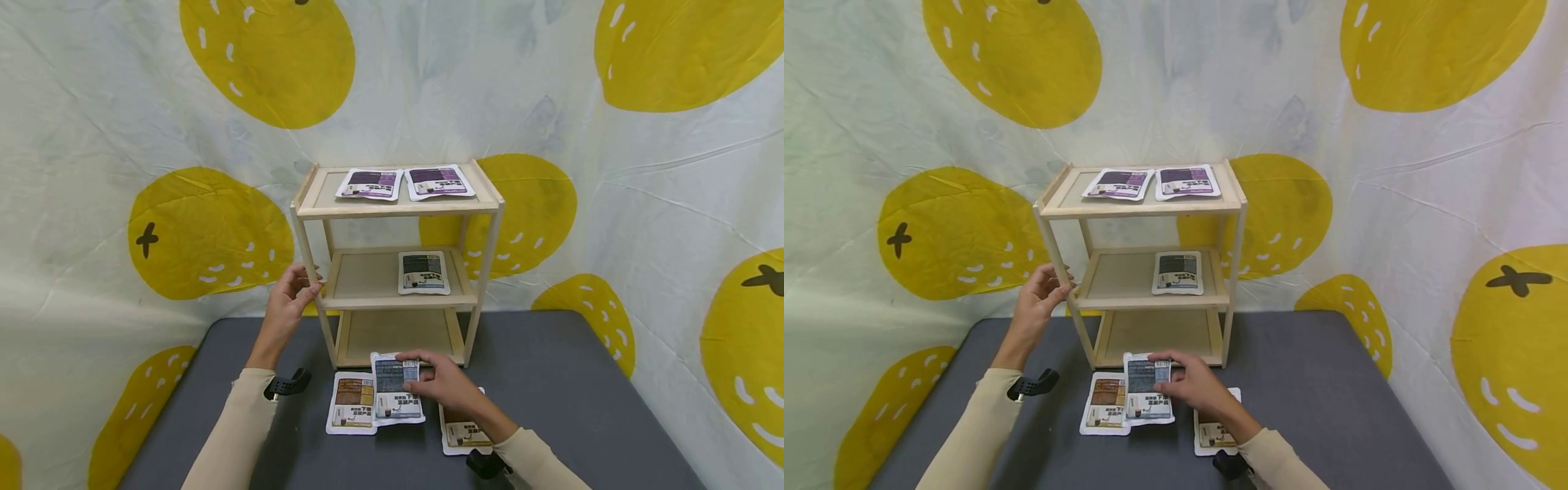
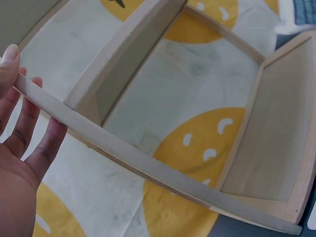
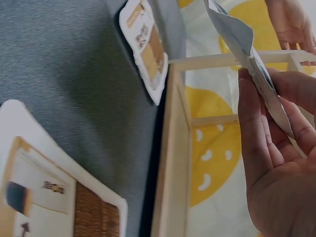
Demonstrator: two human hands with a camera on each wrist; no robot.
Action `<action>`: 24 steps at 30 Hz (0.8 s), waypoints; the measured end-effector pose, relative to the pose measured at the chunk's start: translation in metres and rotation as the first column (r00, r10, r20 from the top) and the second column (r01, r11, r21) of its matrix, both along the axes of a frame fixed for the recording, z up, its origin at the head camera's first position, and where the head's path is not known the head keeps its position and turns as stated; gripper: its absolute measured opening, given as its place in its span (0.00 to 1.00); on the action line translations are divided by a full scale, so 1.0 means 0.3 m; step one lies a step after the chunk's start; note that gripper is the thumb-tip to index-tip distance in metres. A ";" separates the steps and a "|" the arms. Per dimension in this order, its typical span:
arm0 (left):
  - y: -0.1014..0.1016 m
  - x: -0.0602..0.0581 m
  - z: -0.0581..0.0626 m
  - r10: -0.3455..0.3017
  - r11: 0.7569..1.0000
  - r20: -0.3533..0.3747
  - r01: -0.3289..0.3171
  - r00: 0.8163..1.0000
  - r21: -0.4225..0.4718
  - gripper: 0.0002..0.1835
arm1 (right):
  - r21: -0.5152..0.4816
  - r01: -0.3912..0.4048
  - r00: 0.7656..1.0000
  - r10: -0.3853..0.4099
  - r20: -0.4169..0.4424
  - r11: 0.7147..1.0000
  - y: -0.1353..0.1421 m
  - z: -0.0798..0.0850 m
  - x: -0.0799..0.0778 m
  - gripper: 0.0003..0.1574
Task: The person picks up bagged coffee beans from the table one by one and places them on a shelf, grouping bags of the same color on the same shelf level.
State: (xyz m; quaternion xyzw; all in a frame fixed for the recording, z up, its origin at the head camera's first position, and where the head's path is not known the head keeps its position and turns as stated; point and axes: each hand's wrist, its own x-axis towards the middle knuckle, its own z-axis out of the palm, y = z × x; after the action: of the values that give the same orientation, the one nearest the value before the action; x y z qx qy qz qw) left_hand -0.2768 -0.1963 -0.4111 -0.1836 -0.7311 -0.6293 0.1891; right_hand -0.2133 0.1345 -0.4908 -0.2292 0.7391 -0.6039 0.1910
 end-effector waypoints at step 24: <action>-0.002 -0.006 -0.009 -0.001 1.000 0.009 0.001 1.000 0.000 0.19 | -0.085 -0.083 0.997 0.082 -0.015 0.993 -0.005 0.115 -0.029 0.38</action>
State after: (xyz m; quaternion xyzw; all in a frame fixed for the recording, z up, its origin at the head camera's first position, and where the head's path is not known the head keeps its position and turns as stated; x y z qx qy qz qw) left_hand -0.2787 -0.1970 -0.4137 -0.1809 -0.7318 -0.6303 0.1856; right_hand -0.2221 0.1330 -0.4563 -0.2711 0.7035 -0.6253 0.2015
